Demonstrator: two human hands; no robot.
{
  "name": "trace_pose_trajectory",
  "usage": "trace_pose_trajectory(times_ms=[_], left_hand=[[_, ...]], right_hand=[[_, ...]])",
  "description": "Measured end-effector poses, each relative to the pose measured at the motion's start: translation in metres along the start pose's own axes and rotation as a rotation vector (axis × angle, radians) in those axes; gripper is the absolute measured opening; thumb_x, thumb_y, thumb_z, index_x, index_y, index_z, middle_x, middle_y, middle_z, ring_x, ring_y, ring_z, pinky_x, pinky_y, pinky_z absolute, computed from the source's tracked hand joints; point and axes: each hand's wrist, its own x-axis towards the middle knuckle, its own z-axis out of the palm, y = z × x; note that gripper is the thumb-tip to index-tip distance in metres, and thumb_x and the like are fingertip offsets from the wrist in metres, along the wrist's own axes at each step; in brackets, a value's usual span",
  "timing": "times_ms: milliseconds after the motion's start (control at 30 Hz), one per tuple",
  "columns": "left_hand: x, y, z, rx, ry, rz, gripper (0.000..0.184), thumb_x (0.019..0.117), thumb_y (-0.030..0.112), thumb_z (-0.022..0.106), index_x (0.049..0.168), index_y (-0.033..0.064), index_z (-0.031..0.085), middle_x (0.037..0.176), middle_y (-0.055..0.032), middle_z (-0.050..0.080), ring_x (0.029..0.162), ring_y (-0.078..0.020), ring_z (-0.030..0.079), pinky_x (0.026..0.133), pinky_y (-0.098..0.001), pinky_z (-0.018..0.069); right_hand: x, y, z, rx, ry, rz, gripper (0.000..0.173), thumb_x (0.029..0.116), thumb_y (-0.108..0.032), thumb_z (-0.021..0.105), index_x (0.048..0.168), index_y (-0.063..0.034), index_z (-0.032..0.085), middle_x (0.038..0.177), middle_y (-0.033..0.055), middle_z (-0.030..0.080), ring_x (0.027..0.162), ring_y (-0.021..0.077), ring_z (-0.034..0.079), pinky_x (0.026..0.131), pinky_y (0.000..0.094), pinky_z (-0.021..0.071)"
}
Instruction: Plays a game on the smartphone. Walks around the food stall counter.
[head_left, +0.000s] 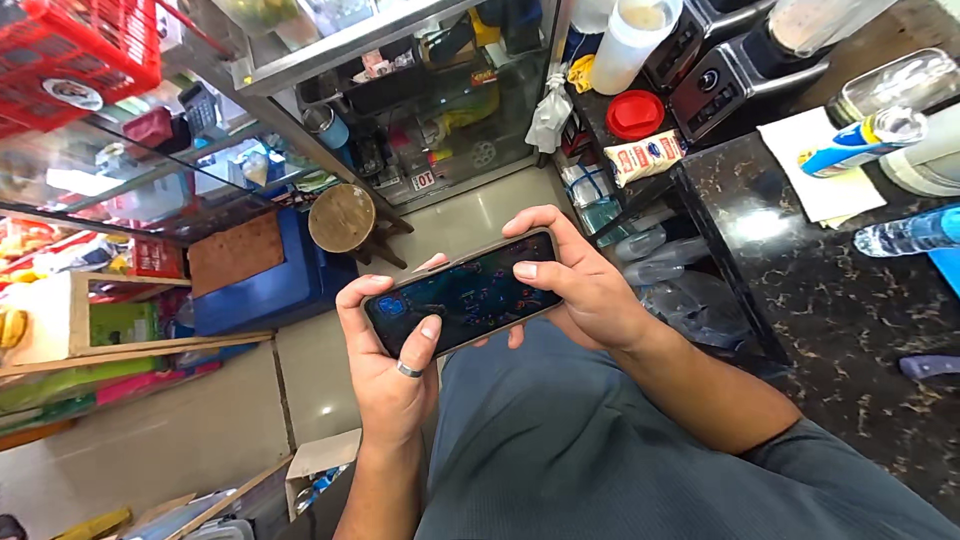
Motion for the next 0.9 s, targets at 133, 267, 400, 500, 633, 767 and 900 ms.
trace_pose_trajectory(times_ms=[133,267,400,500,633,767,900], left_hand=[[-0.001,0.0,-0.005,-0.014,-0.074,-0.033,0.063,0.0863,0.002,0.074,0.137,0.0241,0.044,0.139,-0.0174,0.06,0.119,-0.0348,0.066,0.084,-0.0471,0.0631],[0.0,0.001,-0.014,-0.066,-0.148,-0.064,0.07,0.0853,0.002,0.073,0.143,0.0267,0.041,0.144,-0.0162,0.056,0.123,-0.0359,0.063,0.088,-0.0503,0.0614],[0.0,0.002,-0.016,-0.107,-0.172,-0.079,0.072,0.0855,0.001,0.072,0.144,0.0272,0.039,0.146,-0.016,0.054,0.121,-0.0347,0.064,0.09,-0.0494,0.0602],[-0.001,0.003,-0.015,-0.118,-0.166,-0.089,0.07,0.0862,-0.001,0.07,0.144,0.0268,0.04,0.147,-0.0168,0.053,0.122,-0.0362,0.063,0.089,-0.0509,0.0604],[-0.001,0.002,-0.011,-0.099,-0.112,-0.086,0.067,0.0867,-0.002,0.069,0.141,0.0255,0.042,0.144,-0.0177,0.056,0.118,-0.0364,0.066,0.085,-0.0505,0.0619],[-0.001,0.004,-0.009,-0.105,-0.058,-0.077,0.06,0.0892,0.0,0.067,0.139,0.0247,0.044,0.141,-0.0183,0.058,0.119,-0.0363,0.065,0.085,-0.0497,0.0617],[0.0,0.005,-0.007,-0.117,-0.019,-0.071,0.053,0.0928,-0.001,0.061,0.138,0.0226,0.046,0.139,-0.0206,0.059,0.122,-0.038,0.064,0.083,-0.0503,0.0622]], right_hand=[[-0.002,-0.002,-0.003,0.0,-0.012,0.014,0.035,0.1044,-0.007,0.037,0.136,-0.0199,0.048,0.117,0.0199,0.063,0.085,0.0313,0.072,0.058,0.0408,0.0635],[0.0,-0.002,-0.002,-0.005,-0.015,0.011,0.035,0.1051,-0.008,0.036,0.136,-0.0201,0.047,0.117,0.0206,0.063,0.085,0.0324,0.073,0.057,0.0405,0.0637],[0.0,-0.002,-0.002,0.005,-0.015,0.007,0.035,0.1052,-0.008,0.037,0.136,-0.0202,0.047,0.117,0.0206,0.064,0.086,0.0323,0.073,0.058,0.0402,0.0637],[0.0,-0.002,-0.001,0.001,-0.003,0.003,0.035,0.1052,-0.008,0.036,0.136,-0.0199,0.047,0.116,0.0203,0.064,0.084,0.0315,0.073,0.057,0.0399,0.0635],[0.0,-0.002,-0.003,0.011,-0.028,0.005,0.035,0.1053,-0.009,0.038,0.137,-0.0207,0.046,0.117,0.0205,0.063,0.086,0.0318,0.073,0.059,0.0401,0.0638],[0.001,-0.005,-0.012,0.084,-0.21,0.045,0.057,0.0939,0.002,0.047,0.144,-0.025,0.038,0.127,0.0206,0.059,0.1,0.0349,0.07,0.073,0.0442,0.064],[0.002,-0.004,-0.013,0.055,-0.237,0.035,0.067,0.0894,0.01,0.05,0.145,-0.024,0.036,0.128,0.0204,0.058,0.102,0.0354,0.07,0.073,0.045,0.0645]])
